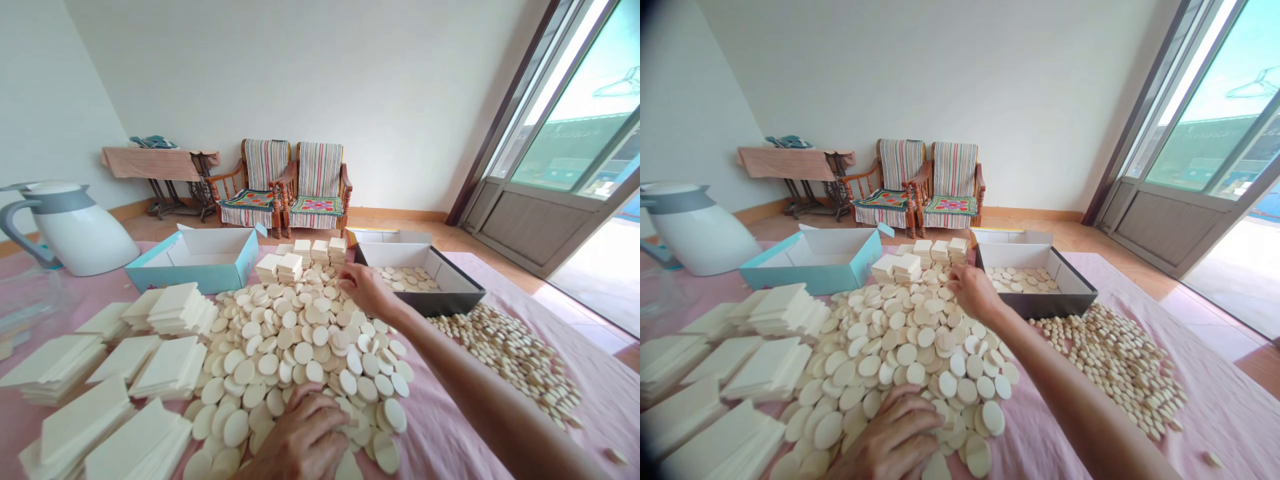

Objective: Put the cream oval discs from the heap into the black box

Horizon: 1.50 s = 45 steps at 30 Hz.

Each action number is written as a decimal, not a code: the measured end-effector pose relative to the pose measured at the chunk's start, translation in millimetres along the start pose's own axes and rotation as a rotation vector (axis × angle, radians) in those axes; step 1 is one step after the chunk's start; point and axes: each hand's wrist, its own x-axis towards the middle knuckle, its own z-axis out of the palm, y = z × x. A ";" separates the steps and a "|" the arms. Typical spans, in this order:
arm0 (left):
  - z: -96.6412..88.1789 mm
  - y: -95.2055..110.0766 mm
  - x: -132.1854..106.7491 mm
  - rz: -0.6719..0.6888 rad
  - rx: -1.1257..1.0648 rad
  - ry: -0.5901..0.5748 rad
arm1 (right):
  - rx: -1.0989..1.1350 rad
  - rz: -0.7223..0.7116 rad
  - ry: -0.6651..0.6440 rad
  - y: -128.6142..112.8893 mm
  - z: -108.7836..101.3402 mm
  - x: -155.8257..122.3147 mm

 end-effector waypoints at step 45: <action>-8.0 3.3 2.9 -0.115 0.006 -0.036 | 0.173 -0.102 0.218 5.4 3.3 -12.0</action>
